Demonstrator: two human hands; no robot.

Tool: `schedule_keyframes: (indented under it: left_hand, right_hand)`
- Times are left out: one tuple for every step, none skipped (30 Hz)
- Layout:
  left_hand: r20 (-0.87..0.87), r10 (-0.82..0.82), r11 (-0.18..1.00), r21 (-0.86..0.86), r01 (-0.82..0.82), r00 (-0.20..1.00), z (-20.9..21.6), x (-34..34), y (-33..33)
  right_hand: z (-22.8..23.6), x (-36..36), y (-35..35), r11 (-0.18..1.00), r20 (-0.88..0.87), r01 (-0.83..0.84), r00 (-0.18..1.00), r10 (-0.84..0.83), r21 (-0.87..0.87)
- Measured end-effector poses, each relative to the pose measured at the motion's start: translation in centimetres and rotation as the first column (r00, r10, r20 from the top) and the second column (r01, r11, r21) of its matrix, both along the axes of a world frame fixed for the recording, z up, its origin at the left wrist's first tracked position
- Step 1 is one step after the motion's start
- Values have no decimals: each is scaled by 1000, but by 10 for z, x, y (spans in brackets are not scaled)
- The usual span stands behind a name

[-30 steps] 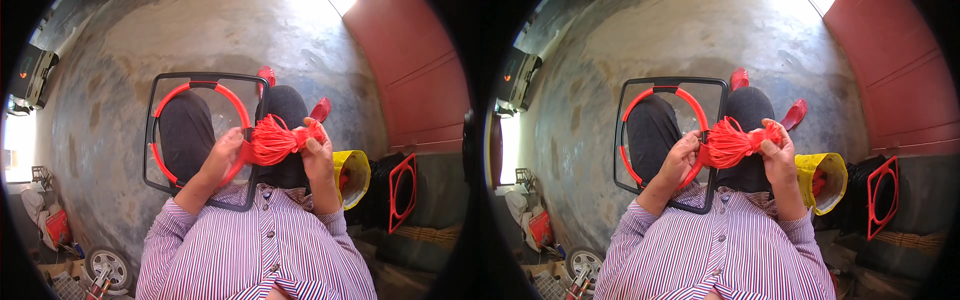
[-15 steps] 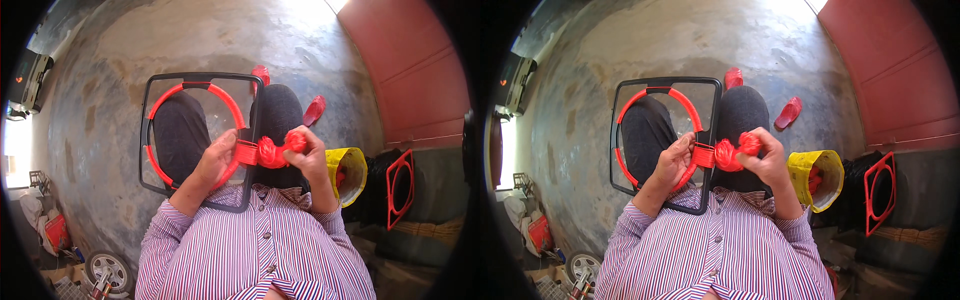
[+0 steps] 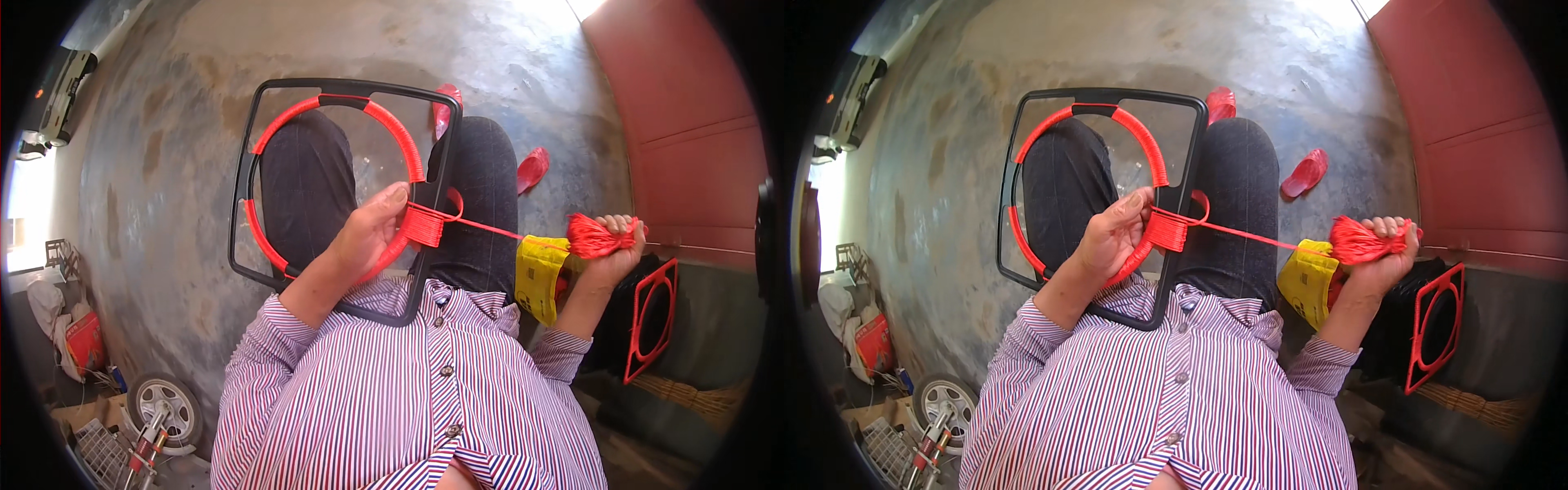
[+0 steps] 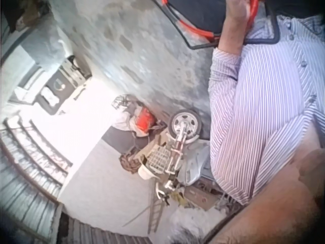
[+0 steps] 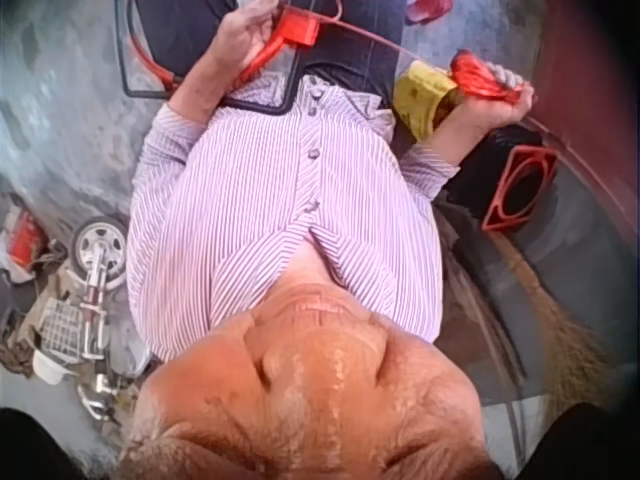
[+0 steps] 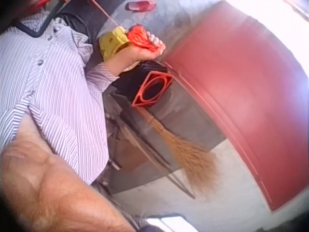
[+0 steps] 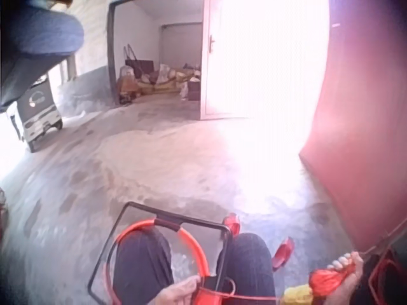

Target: Wrapping red plastic string around a black circular frame.

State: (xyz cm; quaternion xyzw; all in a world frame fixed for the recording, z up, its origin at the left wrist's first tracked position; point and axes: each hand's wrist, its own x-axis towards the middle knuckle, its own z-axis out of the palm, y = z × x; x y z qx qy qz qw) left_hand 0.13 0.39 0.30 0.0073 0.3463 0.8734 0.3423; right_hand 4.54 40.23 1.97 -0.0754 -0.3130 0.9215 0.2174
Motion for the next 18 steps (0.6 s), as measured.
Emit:
schedule_keyframes:
  left_hand:
    - [-5,13,1000,2,-13,1000,-4,-1,1]
    - [-9,28,1000,5,-28,1000,-9,-2,2]
    - [-13,36,999,-1,-36,999,-11,-2,2]
    - [-16,42,999,-2,-42,999,-10,-2,2]
    - [-19,48,999,-4,-48,999,-8,-2,2]
    - [-31,45,999,-1,-45,998,-6,-3,2]
    - [-41,35,999,1,-35,999,-4,-4,3]
    - [-40,35,999,10,-35,999,-4,-2,1]
    - [-44,31,999,21,-31,999,-4,-1,1]
    - [-34,34,999,39,-32,999,-1,0,0]
    - [-31,37,998,55,-35,999,4,3,-1]
    - [-24,41,996,78,-39,999,6,4,-1]
    - [-23,42,997,74,-40,999,6,4,-1]
    - [-23,42,997,69,-40,999,5,4,-1]
    - [-18,48,996,70,-46,999,4,4,-1]
    - [-20,47,997,62,-46,999,4,3,-1]
    - [-22,47,997,55,-46,999,5,3,-1]
    - [-22,51,998,48,-50,998,4,3,-1]
  right_hand:
    - [-3,4,4,1000,17,11,1000,-11,9]
    - [-5,7,8,1000,35,21,999,-22,18]
    - [-4,10,7,999,54,37,998,-38,20]
    - [3,10,-15,998,87,8,996,-13,64]
    - [8,9,-40,993,193,-47,981,25,110]
    - [11,9,-67,983,289,-95,956,47,154]
    - [10,10,-87,938,292,-242,942,166,248]
    - [10,9,-108,855,318,-391,904,286,342]
    - [14,5,-128,729,425,-507,847,321,460]
    - [27,3,-146,621,514,-641,756,406,452]
    - [23,1,-157,545,584,-734,667,463,405]
    - [22,0,-170,452,670,-807,577,467,380]
    - [21,-1,-177,348,705,-832,552,444,432]
    - [18,-2,-176,273,700,-828,561,442,491]
    - [16,-4,-173,188,699,-819,564,439,542]
    - [16,-5,-170,296,676,-821,570,467,489]
    - [16,-6,-164,398,650,-813,580,491,425]
    - [16,-7,-158,488,623,-799,588,515,350]
